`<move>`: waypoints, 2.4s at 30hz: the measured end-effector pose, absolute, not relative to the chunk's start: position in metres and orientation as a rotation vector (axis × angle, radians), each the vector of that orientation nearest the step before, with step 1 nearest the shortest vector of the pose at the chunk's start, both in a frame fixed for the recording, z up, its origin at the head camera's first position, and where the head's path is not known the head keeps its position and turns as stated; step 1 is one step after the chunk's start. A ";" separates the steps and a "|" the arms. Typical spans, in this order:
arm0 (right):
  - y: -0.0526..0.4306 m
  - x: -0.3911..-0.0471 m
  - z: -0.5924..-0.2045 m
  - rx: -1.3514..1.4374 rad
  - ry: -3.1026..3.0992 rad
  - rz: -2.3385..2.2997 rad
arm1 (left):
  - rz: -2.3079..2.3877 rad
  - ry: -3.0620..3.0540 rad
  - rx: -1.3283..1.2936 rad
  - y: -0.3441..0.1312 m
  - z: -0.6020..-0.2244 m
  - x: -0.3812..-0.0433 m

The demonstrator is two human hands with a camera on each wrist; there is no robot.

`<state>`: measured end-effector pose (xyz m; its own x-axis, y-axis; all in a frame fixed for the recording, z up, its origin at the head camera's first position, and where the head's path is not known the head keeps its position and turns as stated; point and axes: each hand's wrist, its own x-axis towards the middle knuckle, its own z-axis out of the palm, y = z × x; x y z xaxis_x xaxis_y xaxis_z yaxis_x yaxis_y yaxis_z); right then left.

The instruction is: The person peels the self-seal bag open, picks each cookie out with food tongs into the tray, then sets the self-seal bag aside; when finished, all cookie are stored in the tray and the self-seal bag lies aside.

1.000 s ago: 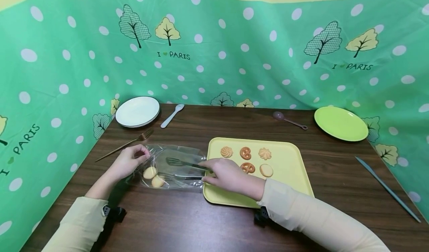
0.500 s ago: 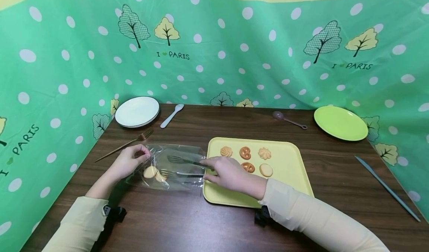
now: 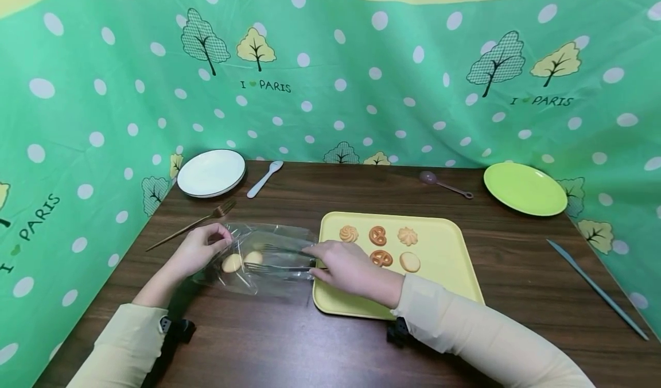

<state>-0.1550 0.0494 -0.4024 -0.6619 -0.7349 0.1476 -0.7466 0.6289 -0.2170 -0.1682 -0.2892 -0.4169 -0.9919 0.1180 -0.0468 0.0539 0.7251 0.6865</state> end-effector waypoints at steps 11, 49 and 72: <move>0.044 -0.152 -0.406 1.256 -2.770 0.422 | 1.137 2.845 0.149 -0.288 -0.417 -0.168; 0.145 -0.127 -0.391 1.121 -2.789 0.518 | 1.164 2.804 0.132 -0.287 -0.421 -0.171; 0.097 -0.145 -0.375 1.207 -2.834 0.302 | 1.174 2.797 0.118 -0.287 -0.423 -0.173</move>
<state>-0.1450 0.0967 -0.3746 -0.6950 -0.7092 0.1182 -0.7182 0.6770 -0.1607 -0.1730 -0.2869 -0.4228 -0.9914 0.1125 -0.0675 0.0307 0.6988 0.7147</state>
